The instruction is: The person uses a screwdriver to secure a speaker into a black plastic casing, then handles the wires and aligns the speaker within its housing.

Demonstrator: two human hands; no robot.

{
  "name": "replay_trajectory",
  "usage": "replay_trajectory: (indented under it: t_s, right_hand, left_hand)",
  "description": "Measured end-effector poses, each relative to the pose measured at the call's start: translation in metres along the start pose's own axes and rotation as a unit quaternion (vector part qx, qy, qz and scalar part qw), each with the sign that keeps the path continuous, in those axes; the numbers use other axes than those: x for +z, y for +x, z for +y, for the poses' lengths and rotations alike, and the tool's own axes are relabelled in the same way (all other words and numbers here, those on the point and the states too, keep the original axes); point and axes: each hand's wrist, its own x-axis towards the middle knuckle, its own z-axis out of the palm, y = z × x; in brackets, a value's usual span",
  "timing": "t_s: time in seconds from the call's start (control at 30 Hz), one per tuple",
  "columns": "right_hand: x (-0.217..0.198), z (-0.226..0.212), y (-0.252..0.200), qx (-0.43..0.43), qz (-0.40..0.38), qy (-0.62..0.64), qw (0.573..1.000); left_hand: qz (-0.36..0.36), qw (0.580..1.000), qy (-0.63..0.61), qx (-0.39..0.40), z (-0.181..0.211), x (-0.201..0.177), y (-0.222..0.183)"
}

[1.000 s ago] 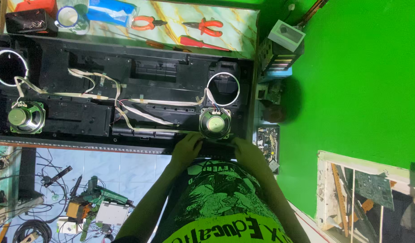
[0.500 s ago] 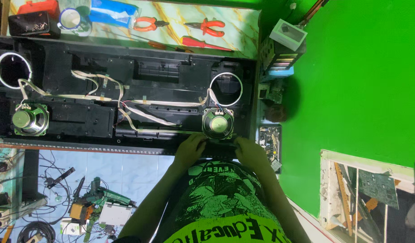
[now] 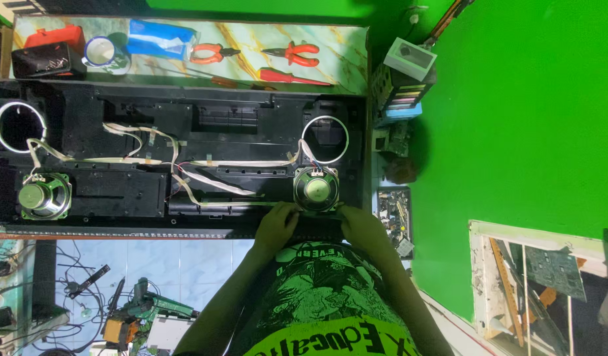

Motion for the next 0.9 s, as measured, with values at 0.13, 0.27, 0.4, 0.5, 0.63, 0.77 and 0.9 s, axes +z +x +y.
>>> replay_trajectory:
  t_s: [0.13, 0.27, 0.4, 0.5, 0.63, 0.77, 0.9]
  right_hand:
    - [-0.004, 0.009, 0.0, 0.036, -0.007, -0.054, 0.998]
    - [-0.011, 0.012, -0.003, 0.086, -0.044, -0.038, 0.995]
    - [-0.01, 0.003, 0.0, 0.069, -0.039, 0.006, 0.997]
    - [0.0, -0.007, 0.003, 0.033, 0.025, 0.002, 0.999]
    - [0.011, -0.012, 0.008, 0.028, 0.116, 0.053, 0.991]
    - [0.02, -0.01, 0.016, 0.005, 0.182, 0.073, 0.981]
    - [0.03, -0.009, 0.022, 0.008, 0.207, 0.031, 0.978]
  left_hand:
    - [-0.016, 1.0, 0.007, -0.021, 0.002, -0.002, -0.001]
    - [-0.014, 0.999, -0.005, -0.039, 0.004, -0.003, -0.003]
    - [0.025, 0.999, 0.018, -0.006, 0.007, -0.004, 0.006]
    - [-0.009, 0.999, 0.015, -0.038, 0.005, -0.009, 0.014]
    - [-0.005, 1.0, -0.005, -0.019, -0.001, -0.012, 0.021]
    - [-0.036, 0.999, -0.009, -0.034, -0.009, -0.011, 0.029]
    - [-0.07, 0.996, 0.022, -0.051, -0.014, -0.011, 0.033]
